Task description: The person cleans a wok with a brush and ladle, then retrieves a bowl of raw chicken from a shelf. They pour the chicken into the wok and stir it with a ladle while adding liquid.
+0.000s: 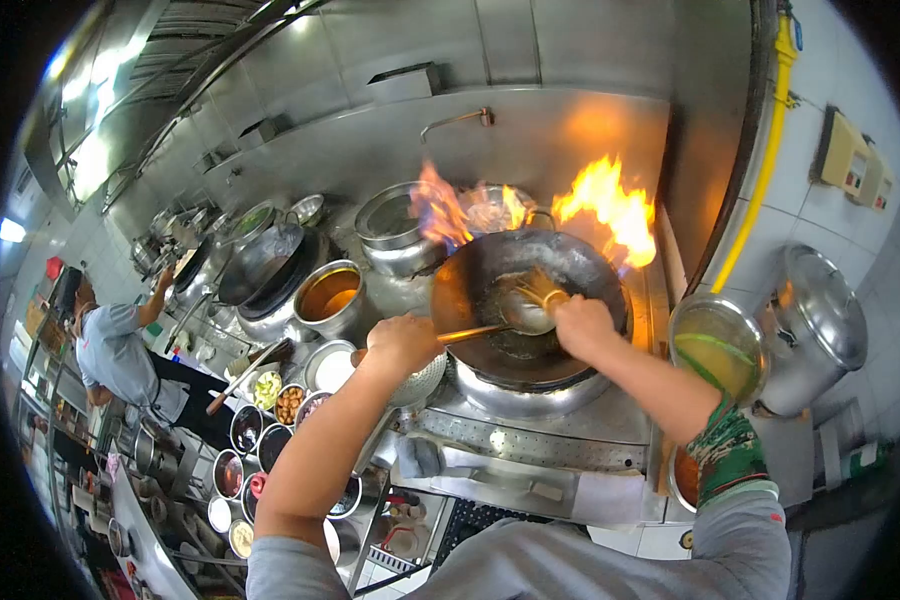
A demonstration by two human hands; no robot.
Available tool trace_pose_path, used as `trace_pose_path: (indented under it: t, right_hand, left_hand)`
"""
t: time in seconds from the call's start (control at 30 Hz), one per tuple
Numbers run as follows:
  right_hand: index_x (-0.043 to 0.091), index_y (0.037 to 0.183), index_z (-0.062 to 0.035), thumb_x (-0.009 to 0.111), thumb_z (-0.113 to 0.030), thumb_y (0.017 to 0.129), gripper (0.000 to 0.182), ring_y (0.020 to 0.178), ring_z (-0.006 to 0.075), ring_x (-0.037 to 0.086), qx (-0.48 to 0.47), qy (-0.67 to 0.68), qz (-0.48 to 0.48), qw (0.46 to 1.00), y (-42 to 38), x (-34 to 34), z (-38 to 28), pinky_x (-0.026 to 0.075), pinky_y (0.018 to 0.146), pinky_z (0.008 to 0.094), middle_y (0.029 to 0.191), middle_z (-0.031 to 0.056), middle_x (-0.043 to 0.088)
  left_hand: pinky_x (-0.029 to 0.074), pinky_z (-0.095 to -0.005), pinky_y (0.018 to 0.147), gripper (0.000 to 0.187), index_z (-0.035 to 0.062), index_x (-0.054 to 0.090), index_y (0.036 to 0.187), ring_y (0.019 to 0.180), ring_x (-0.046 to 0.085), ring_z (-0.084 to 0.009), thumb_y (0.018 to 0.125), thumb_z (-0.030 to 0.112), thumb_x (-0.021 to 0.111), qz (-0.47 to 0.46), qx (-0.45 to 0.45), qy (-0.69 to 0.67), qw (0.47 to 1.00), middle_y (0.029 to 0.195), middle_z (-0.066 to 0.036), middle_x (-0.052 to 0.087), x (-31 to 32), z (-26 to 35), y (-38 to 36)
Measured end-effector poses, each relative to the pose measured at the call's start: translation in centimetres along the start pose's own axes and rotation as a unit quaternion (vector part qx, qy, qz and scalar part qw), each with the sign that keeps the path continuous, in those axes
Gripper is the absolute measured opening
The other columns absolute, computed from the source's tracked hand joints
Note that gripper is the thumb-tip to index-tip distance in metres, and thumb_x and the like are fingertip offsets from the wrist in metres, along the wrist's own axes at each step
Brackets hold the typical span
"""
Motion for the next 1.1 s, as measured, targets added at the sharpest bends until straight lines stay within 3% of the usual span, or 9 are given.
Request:
trace_pose_path:
  t: [0.5, 0.6, 0.63, 0.67, 0.7, 0.83, 0.9, 1.0, 1.1]
  right_hand:
    - [0.072, 0.094, -0.0002, 0.061, -0.011, 0.081, 0.021, 0.095, 0.0352, 0.069, 0.093, 0.024, -0.104, 0.99, -2.1, -7.9, 3.3, 0.055, 0.082, 0.0446, 0.099, 0.0221, 0.07]
    - [0.071, 0.101, -0.0046, 0.06, -0.011, 0.081, 0.024, 0.097, 0.0339, 0.068, 0.129, 0.017, -0.033, 0.991, -3.5, -11.8, 7.2, 0.053, 0.085, 0.0453, 0.106, 0.0198, 0.069]
    - [0.069, 0.11, -0.0066, 0.063, -0.021, 0.084, 0.031, 0.108, 0.0362, 0.063, 0.163, 0.081, -0.016, 0.983, -5.2, -14.7, 6.7, 0.048, 0.095, 0.0436, 0.109, 0.0194, 0.068]
    - [0.067, 0.116, -0.0075, 0.064, -0.025, 0.085, 0.036, 0.1, 0.0332, 0.066, 0.118, 0.112, 0.055, 0.985, -5.4, -14.1, 8.2, 0.051, 0.088, 0.042, 0.106, 0.0173, 0.069]
    - [0.064, 0.122, -0.0085, 0.065, -0.029, 0.087, 0.041, 0.093, 0.0302, 0.068, 0.07, 0.14, 0.124, 0.98, -5.6, -13.2, 9.8, 0.055, 0.081, 0.0404, 0.103, 0.0152, 0.07]
    - [0.049, 0.14, -0.0114, 0.06, -0.033, 0.095, 0.051, 0.061, 0.0103, 0.061, 0.141, 0.507, 0.002, 0.85, -6.1, -8.4, 9.7, 0.047, 0.045, 0.0257, 0.085, 0.0059, 0.066]
    - [0.05, 0.139, -0.0085, 0.058, -0.029, 0.096, 0.048, 0.059, 0.0136, 0.062, 0.198, 0.505, -0.134, 0.83, -6.6, -6.5, 10.7, 0.047, 0.042, 0.0257, 0.084, 0.0092, 0.066]
    - [0.046, 0.143, -0.0103, 0.057, -0.028, 0.097, 0.05, 0.057, 0.0116, 0.06, 0.252, 0.495, -0.171, 0.814, -5.9, -4.0, 14.2, 0.045, 0.042, 0.0236, 0.083, 0.0085, 0.065]
    - [0.048, 0.141, -0.0108, 0.056, -0.028, 0.097, 0.048, 0.055, 0.0107, 0.058, 0.188, 0.66, -0.005, 0.728, -7.1, -5.3, 12.6, 0.045, 0.041, 0.0234, 0.083, 0.0086, 0.065]
  left_hand:
    - [0.055, -0.0413, 0.077, 0.021, 0.0076, 0.074, 0.089, 0.096, 0.07, -0.0285, 0.084, 0.025, 0.062, 0.129, -0.003, 0.119, 0.985, 0.099, -0.014, 0.072, -4.8, 0.8, -1.0]
    - [0.055, -0.0427, 0.07, 0.018, 0.005, 0.065, 0.094, 0.085, 0.072, -0.0288, 0.087, 0.019, 0.057, 0.374, 0.062, 0.21, 0.901, 0.09, -0.014, 0.073, -0.3, -1.6, -3.5]
    - [0.055, -0.0443, 0.073, 0.017, 0.0061, 0.064, 0.098, 0.09, 0.071, -0.0307, 0.087, 0.017, 0.056, 0.234, 0.009, 0.16, 0.959, 0.089, -0.014, 0.072, 3.6, -4.5, -2.0]
    - [0.055, -0.0458, 0.076, 0.018, 0.0072, 0.063, 0.101, 0.095, 0.069, -0.0325, 0.087, 0.016, 0.055, 0.087, -0.045, 0.105, 0.99, 0.089, -0.014, 0.071, 7.5, -7.1, -1.1]
    - [0.055, -0.0478, 0.075, 0.017, 0.0079, 0.061, 0.101, 0.092, 0.07, -0.0348, 0.087, 0.017, 0.055, 0.09, -0.048, 0.061, 0.993, 0.087, -0.015, 0.07, 8.6, -7.9, -1.6]
    - [0.053, -0.051, 0.071, 0.022, 0.0093, 0.057, 0.101, 0.08, 0.068, -0.0392, 0.083, 0.021, 0.064, 0.144, -0.022, -0.039, 0.989, 0.081, -0.017, 0.068, 11.8, -9.0, -4.6]
    - [0.051, -0.0528, 0.068, 0.027, 0.0099, 0.053, 0.1, 0.077, 0.066, -0.04, 0.08, 0.018, 0.068, 0.206, -0.008, -0.1, 0.973, 0.079, -0.016, 0.067, 14.8, -10.1, -5.5]
    - [0.049, -0.0534, 0.064, 0.022, 0.0068, 0.055, 0.089, 0.073, 0.064, -0.0433, 0.079, 0.019, 0.07, 0.255, -0.029, -0.138, 0.957, 0.074, -0.02, 0.065, 15.5, -10.0, -6.6]
    - [0.048, -0.0532, 0.062, 0.022, 0.0062, 0.055, 0.086, 0.072, 0.064, -0.0436, 0.081, 0.021, 0.07, 0.275, -0.04, -0.185, 0.943, 0.073, -0.021, 0.065, 15.7, -9.2, -6.6]
Point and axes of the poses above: each hand's wrist, its own y-axis towards the middle knuckle, its own x-axis out of the palm, z = x × y, the point moved 5 cm from there along y, towards the middle knuckle
